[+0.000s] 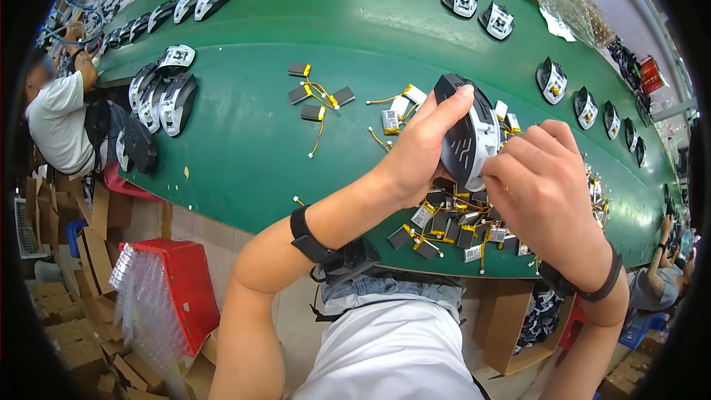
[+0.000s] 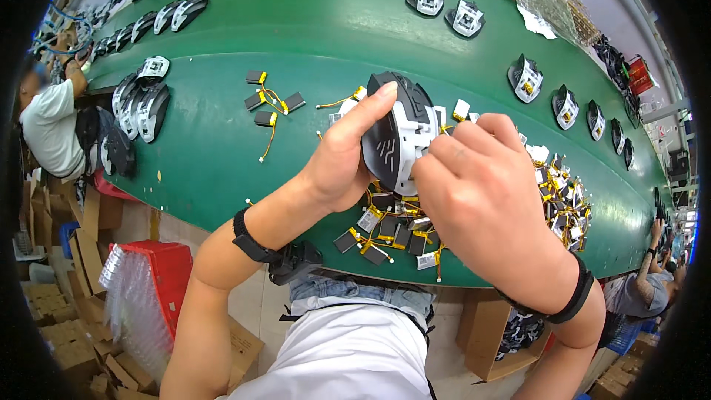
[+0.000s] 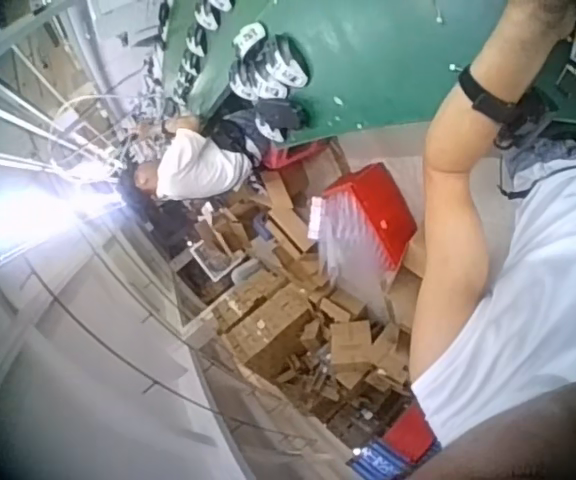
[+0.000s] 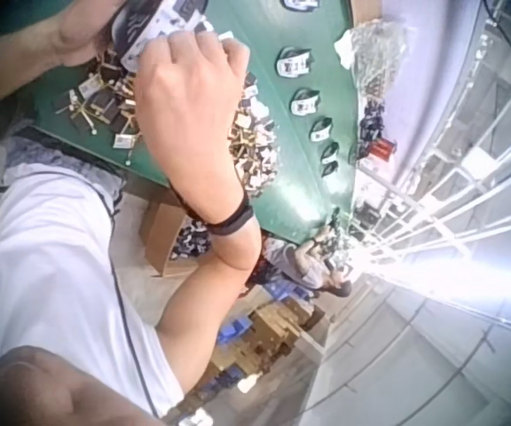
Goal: The person assembles electronic devices by inserting small battery packs into the bottom slots of black and white plastic casings. They pick up a casing, insert a battery, and place the finished unit on the green workbench, repeating this process for multiple units.
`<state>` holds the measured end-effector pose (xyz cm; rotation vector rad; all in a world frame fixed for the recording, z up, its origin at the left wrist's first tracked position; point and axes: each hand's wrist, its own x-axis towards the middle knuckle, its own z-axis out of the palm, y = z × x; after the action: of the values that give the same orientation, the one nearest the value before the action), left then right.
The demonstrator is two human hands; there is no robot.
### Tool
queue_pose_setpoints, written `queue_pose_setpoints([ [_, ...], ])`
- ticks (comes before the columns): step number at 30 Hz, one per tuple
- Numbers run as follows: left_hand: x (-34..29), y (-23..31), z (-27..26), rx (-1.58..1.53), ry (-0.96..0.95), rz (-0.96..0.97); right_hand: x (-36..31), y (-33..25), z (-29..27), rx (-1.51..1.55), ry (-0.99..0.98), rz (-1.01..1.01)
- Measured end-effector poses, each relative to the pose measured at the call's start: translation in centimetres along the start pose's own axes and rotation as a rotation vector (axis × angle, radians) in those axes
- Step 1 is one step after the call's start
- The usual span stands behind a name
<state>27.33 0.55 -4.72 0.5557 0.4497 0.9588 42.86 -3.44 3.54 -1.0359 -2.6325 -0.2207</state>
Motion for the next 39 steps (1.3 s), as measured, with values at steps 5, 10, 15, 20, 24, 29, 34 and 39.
queue_pose_setpoints([
  [5,0.0,-0.1,0.2,-0.088,0.025,0.046,-0.5,-0.2,-0.4,0.118,0.037,0.072],
  [10,0.0,-0.7,0.6,-0.08,0.066,0.162,-1.9,-1.3,1.5,0.097,0.175,0.054],
  [15,-0.7,-0.8,0.6,0.021,0.182,0.227,-2.3,-2.6,3.5,0.049,0.217,0.078],
  [20,-0.4,0.8,0.2,-0.02,-0.001,0.206,-2.6,-1.6,2.1,0.449,0.256,0.256],
  [24,-1.2,1.1,0.9,0.136,-0.103,0.475,-2.6,-2.4,2.9,1.083,0.327,0.67],
  [29,-1.4,1.0,1.0,0.19,-0.158,0.518,-2.6,-1.8,4.0,1.598,0.208,0.898],
  [34,-1.4,0.5,1.0,0.175,-0.182,0.535,-3.0,-1.8,4.6,1.713,0.225,0.88],
  [39,-1.5,0.7,1.4,0.314,-0.177,0.56,-3.5,-1.6,4.8,1.746,0.217,0.902],
])
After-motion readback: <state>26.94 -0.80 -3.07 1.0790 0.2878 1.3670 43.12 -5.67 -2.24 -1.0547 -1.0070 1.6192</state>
